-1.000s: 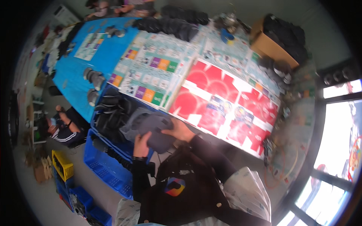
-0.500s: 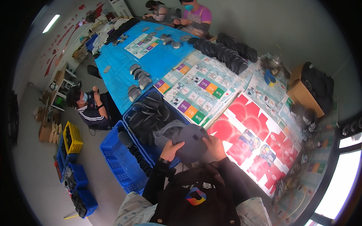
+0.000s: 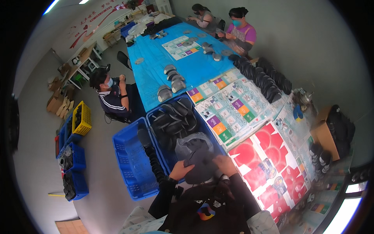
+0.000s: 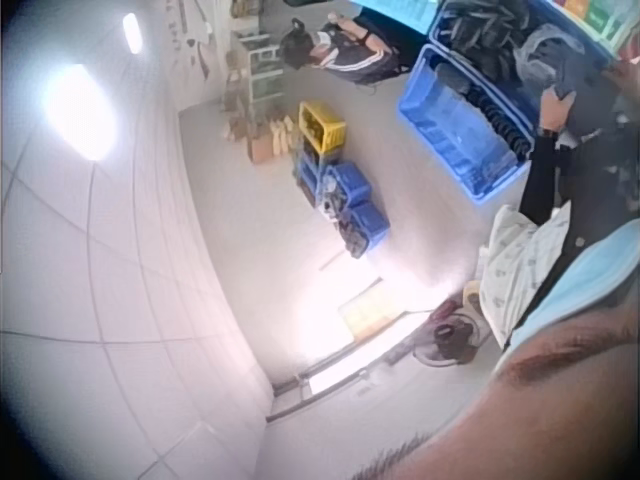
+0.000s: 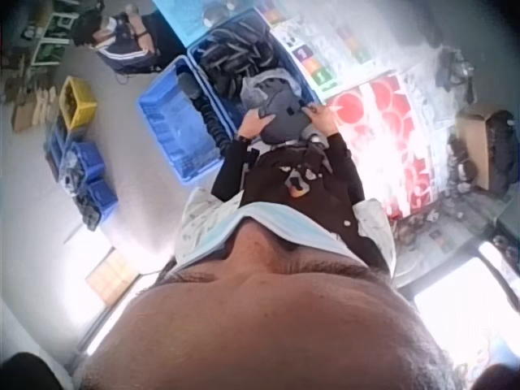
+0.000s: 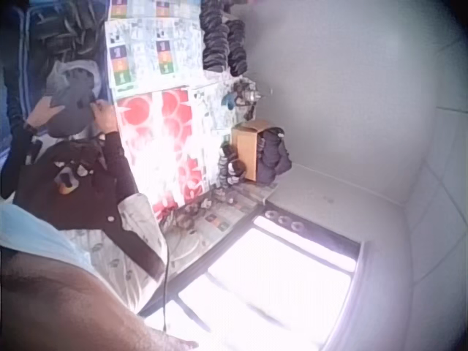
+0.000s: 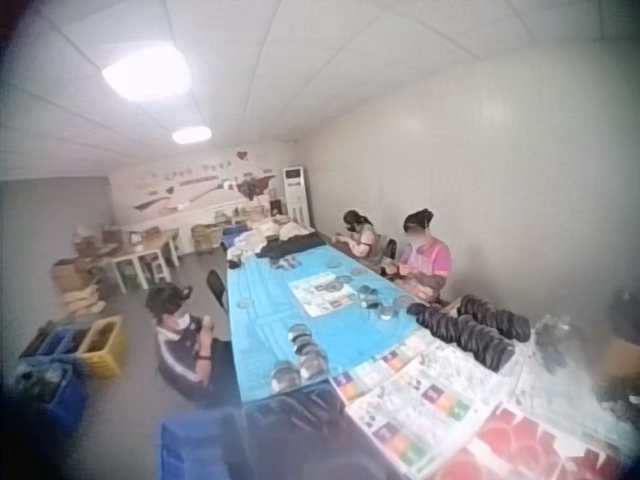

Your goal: The recorder picks up a shoe component from a storage bin, inspects it, and discusses it with colleagues at a production table.

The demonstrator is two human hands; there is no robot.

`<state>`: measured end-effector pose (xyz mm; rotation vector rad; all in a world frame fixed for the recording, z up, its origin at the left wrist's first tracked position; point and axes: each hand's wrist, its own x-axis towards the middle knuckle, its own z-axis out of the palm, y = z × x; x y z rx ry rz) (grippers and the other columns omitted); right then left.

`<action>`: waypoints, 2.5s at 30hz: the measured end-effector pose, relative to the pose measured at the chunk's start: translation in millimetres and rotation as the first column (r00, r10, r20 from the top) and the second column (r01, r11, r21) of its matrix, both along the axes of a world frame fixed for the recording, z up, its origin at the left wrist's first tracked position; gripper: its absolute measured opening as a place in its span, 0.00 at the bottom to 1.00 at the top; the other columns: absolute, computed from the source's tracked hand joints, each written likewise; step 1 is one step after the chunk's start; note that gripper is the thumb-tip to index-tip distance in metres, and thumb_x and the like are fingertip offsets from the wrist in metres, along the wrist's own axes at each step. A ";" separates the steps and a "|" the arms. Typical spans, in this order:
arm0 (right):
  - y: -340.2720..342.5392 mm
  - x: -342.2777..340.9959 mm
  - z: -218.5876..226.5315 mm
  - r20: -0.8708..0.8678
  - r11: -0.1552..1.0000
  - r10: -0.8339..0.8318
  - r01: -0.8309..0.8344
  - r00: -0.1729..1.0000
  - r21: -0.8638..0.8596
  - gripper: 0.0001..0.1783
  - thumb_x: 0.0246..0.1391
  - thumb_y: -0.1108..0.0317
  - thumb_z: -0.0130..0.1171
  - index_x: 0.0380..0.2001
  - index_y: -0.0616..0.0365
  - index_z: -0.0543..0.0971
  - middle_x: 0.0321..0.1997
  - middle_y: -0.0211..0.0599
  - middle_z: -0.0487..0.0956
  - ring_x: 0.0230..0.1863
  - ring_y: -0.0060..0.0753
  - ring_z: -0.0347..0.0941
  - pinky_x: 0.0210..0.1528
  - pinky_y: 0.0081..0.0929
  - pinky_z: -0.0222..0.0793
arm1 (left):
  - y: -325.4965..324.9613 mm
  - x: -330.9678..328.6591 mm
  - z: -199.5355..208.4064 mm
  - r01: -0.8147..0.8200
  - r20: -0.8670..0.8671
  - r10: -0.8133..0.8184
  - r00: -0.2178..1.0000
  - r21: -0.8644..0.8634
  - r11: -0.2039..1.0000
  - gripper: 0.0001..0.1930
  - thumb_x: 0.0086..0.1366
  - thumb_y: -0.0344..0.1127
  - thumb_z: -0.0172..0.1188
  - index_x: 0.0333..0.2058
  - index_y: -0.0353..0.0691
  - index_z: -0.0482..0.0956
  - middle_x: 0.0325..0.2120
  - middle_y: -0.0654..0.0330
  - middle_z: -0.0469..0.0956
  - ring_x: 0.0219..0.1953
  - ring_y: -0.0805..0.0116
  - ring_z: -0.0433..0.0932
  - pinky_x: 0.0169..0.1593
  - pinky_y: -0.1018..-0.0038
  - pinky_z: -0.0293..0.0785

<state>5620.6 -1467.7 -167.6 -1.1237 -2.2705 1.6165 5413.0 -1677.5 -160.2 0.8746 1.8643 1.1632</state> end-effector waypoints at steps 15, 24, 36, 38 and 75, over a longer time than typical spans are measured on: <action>40.9 -75.5 -20.9 -0.071 0.838 0.528 -0.507 0.846 0.201 0.23 0.56 0.51 0.72 0.35 0.63 0.81 0.27 0.46 0.80 0.31 0.45 0.79 0.35 0.39 0.71 | -28.9 46.6 13.1 -0.387 0.072 0.393 0.917 -0.086 0.918 0.20 0.67 0.38 0.70 0.50 0.28 0.84 0.41 0.53 0.89 0.43 0.67 0.87 0.48 0.70 0.80; 49.9 -112.2 11.4 -0.232 0.957 0.278 -0.288 0.932 -0.013 0.21 0.65 0.65 0.64 0.58 0.61 0.77 0.39 0.38 0.85 0.38 0.28 0.84 0.43 0.26 0.78 | -37.9 32.4 5.1 -0.524 0.090 0.519 0.850 0.040 0.851 0.17 0.67 0.35 0.70 0.48 0.27 0.84 0.40 0.54 0.90 0.41 0.70 0.86 0.45 0.71 0.81; 8.8 -143.6 222.9 -0.619 0.806 0.427 -0.587 0.660 -0.070 0.46 0.66 0.72 0.62 0.80 0.54 0.51 0.33 0.34 0.81 0.33 0.23 0.78 0.39 0.24 0.74 | -39.7 25.4 10.1 -0.549 0.134 0.540 0.831 0.046 0.834 0.18 0.67 0.36 0.70 0.48 0.26 0.84 0.38 0.55 0.89 0.39 0.71 0.85 0.44 0.71 0.80; 6.4 -161.6 235.5 -0.600 0.826 0.484 -0.559 0.637 0.071 0.49 0.65 0.71 0.63 0.81 0.54 0.48 0.31 0.36 0.82 0.32 0.26 0.79 0.38 0.28 0.74 | -37.7 26.9 13.1 -0.559 0.174 0.541 0.823 0.074 0.826 0.17 0.68 0.35 0.70 0.48 0.26 0.84 0.39 0.56 0.89 0.39 0.71 0.85 0.44 0.71 0.80; 22.4 -185.9 175.1 -0.420 0.879 0.476 -0.435 0.773 0.195 0.33 0.55 0.77 0.59 0.67 0.56 0.77 0.27 0.32 0.78 0.25 0.19 0.71 0.32 0.25 0.69 | -46.1 38.5 16.9 -0.558 0.225 0.524 0.822 0.126 0.820 0.18 0.69 0.32 0.69 0.51 0.24 0.83 0.44 0.55 0.88 0.42 0.70 0.85 0.48 0.73 0.80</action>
